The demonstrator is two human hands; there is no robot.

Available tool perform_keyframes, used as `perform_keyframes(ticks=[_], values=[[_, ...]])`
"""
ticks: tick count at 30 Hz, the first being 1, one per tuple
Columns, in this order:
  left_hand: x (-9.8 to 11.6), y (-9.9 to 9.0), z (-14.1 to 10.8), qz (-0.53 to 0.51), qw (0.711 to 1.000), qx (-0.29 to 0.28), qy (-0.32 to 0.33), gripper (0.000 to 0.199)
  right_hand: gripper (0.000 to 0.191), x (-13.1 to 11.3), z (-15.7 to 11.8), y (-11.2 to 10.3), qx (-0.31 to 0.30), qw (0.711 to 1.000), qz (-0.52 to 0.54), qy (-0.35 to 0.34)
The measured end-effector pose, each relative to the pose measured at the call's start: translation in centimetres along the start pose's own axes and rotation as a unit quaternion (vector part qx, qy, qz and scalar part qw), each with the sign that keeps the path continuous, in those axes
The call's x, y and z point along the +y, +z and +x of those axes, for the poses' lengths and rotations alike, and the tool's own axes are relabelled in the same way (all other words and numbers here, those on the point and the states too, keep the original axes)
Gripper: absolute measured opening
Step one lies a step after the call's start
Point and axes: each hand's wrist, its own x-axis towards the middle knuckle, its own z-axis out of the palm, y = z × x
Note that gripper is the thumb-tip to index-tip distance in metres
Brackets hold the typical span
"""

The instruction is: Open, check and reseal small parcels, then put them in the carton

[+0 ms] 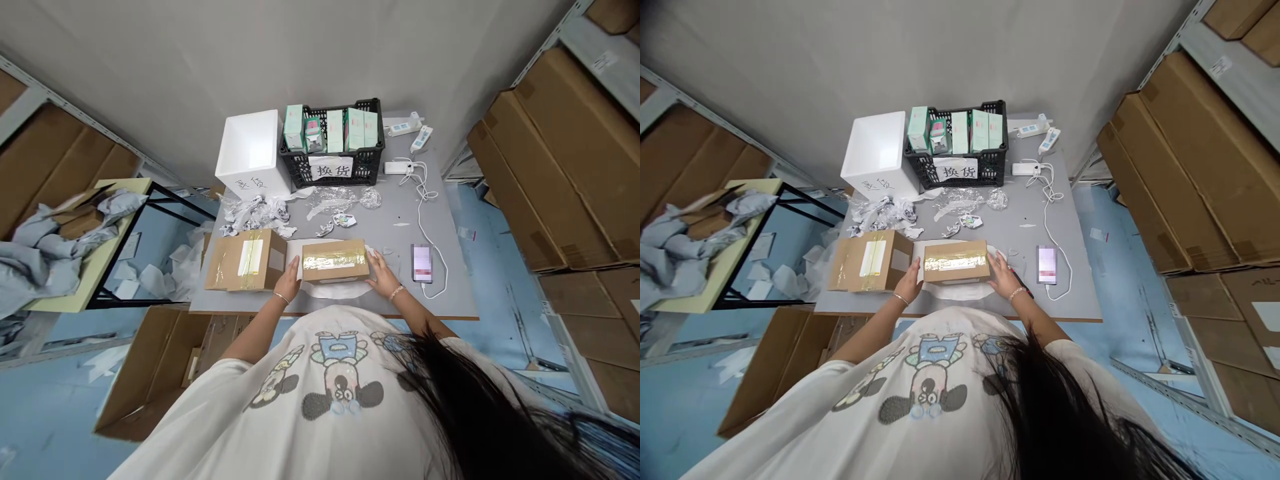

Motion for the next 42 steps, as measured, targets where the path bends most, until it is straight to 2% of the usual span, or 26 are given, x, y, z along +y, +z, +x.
perform_keyframes(ticks=[4,8,11,14,16,18,20,23,26,28,30,32,34,36,38,40,42], values=[[0.4,0.2,1.9,0.002,0.997,-0.073,0.038,0.093,0.097,-1.4,1.7,-0.2,-0.03,0.998,0.045,-0.018],[1.3,-0.1,2.8,-0.078,0.994,-0.064,0.036,0.095,0.091,-2.3,2.7,-0.3,0.014,0.995,0.095,0.011],[2.4,-2.1,3.9,-0.101,0.993,-0.062,-0.029,0.08,0.087,-2.9,3.4,-1.8,0.001,0.99,0.134,0.047],[3.2,-4.5,6.1,-0.1,0.987,-0.065,-0.109,0.063,0.072,-3.8,4.9,-3.8,-0.047,0.979,0.162,0.112],[3.4,-5.4,7.8,-0.13,0.971,-0.11,-0.165,0.062,0.062,-4.3,6.1,-4.6,-0.086,0.96,0.194,0.181],[3.4,-5.2,9.0,-0.172,0.94,-0.187,-0.23,0.067,0.057,-4.5,7.2,-4.7,-0.138,0.929,0.234,0.252],[3.4,-4.2,9.6,-0.198,0.901,-0.251,-0.292,0.071,0.056,-4.5,7.9,-4.1,-0.187,0.894,0.257,0.317],[3.5,-2.2,9.4,-0.206,0.868,-0.285,-0.35,0.072,0.055,-4.2,7.8,-3.0,-0.227,0.851,0.263,0.393],[3.3,-1.1,8.5,-0.207,0.864,-0.294,-0.352,0.072,0.052,-3.7,6.7,-2.1,-0.243,0.834,0.289,0.403],[2.8,-0.8,7.2,-0.217,0.867,-0.288,-0.342,0.075,0.054,-3.3,5.2,-1.7,-0.225,0.841,0.304,0.386],[2.1,-0.7,4.9,-0.221,0.887,-0.254,-0.317,0.075,0.055,-2.7,2.8,-1.1,-0.167,0.865,0.301,0.366],[1.4,-0.6,1.8,-0.193,0.925,-0.201,-0.26,0.07,0.055,-2.0,-0.4,-0.2,-0.092,0.897,0.279,0.332],[1.2,-0.3,-1.7,-0.175,0.939,-0.189,-0.228,0.073,0.065,-1.5,-4.0,1.0,-0.061,0.932,0.236,0.269],[1.7,0.2,-4.8,-0.173,0.948,-0.189,-0.19,0.085,0.079,-1.3,-7.0,2.4,-0.081,0.953,0.208,0.203],[2.7,0.8,-6.7,-0.177,0.951,-0.208,-0.147,0.089,0.087,-1.8,-8.9,3.7,-0.092,0.959,0.202,0.174],[3.8,1.4,-7.5,-0.169,0.953,-0.217,-0.123,0.081,0.086,-2.7,-9.5,4.6,-0.08,0.954,0.226,0.177],[4.6,1.5,-7.2,-0.141,0.956,-0.201,-0.158,0.066,0.076,-3.6,-9.2,4.6,-0.06,0.946,0.253,0.194]])
